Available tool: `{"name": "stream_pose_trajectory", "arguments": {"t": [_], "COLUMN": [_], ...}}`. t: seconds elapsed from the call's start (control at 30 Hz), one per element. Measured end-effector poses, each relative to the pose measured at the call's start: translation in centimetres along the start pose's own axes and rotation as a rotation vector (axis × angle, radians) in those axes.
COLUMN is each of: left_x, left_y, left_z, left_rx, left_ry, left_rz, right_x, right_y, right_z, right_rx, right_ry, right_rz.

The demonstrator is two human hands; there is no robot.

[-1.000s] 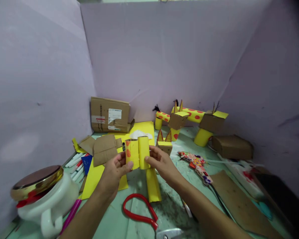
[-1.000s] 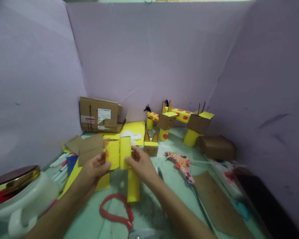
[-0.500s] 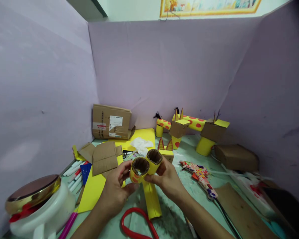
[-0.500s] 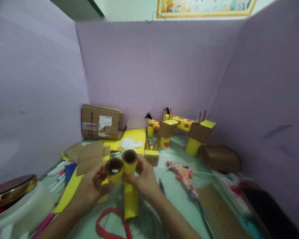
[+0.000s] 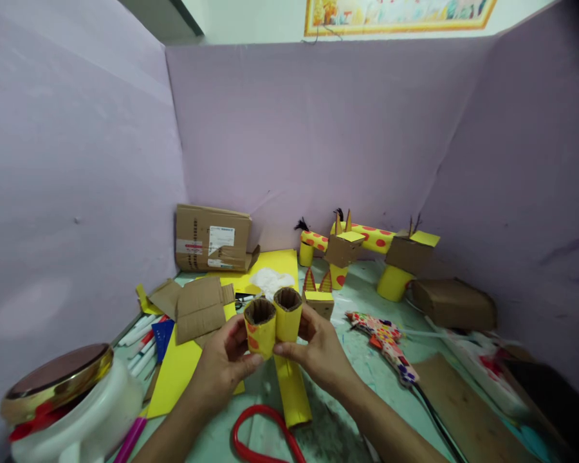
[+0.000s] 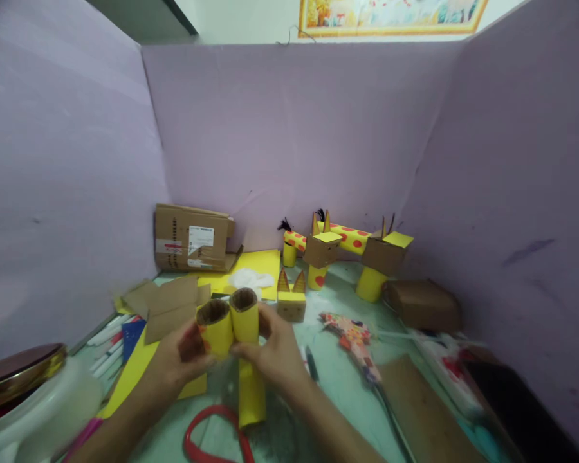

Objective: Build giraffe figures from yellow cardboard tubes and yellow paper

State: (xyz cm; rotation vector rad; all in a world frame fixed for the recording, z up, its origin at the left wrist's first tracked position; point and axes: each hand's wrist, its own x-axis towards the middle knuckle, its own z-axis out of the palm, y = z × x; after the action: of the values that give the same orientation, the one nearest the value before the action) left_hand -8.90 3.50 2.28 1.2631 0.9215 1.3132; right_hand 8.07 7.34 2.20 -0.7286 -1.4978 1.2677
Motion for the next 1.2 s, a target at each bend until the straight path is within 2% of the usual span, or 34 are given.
{"name": "stream_pose_trajectory", "arguments": {"t": [0.17, 0.37, 0.47, 0.6, 0.9, 1.0, 1.2], "left_x": [-0.2, -0.6, -0.7, -0.8, -0.8, -0.8, -0.8], "left_y": [0.5, 1.6, 1.9, 2.1, 2.0, 1.8, 1.4], "left_z": [0.2, 0.8, 1.0, 1.1, 1.2, 1.0, 0.8], "left_rx": [-0.165, -0.236, -0.218, -0.152, -0.082, -0.058, -0.007], "left_ry": [0.008, 0.105, 0.178, 0.225, 0.25, 0.24, 0.183], "left_rz": [-0.079, -0.327, -0.401, -0.402, -0.385, -0.367, -0.309], "right_x": [-0.3, -0.7, -0.7, -0.7, -0.9, -0.9, -0.9], "right_y": [-0.9, -2.4, -2.7, -2.9, -2.8, -2.5, -1.3], "right_z": [0.1, 0.8, 1.1, 1.2, 1.5, 1.6, 1.0], "right_rx": [0.082, 0.319, 0.384, 0.393, 0.345, 0.302, 0.223], "right_ry": [-0.062, -0.05, -0.031, 0.009, 0.043, 0.047, 0.017], "right_rz": [0.086, 0.45, 0.534, 0.552, 0.53, 0.482, 0.298]}}
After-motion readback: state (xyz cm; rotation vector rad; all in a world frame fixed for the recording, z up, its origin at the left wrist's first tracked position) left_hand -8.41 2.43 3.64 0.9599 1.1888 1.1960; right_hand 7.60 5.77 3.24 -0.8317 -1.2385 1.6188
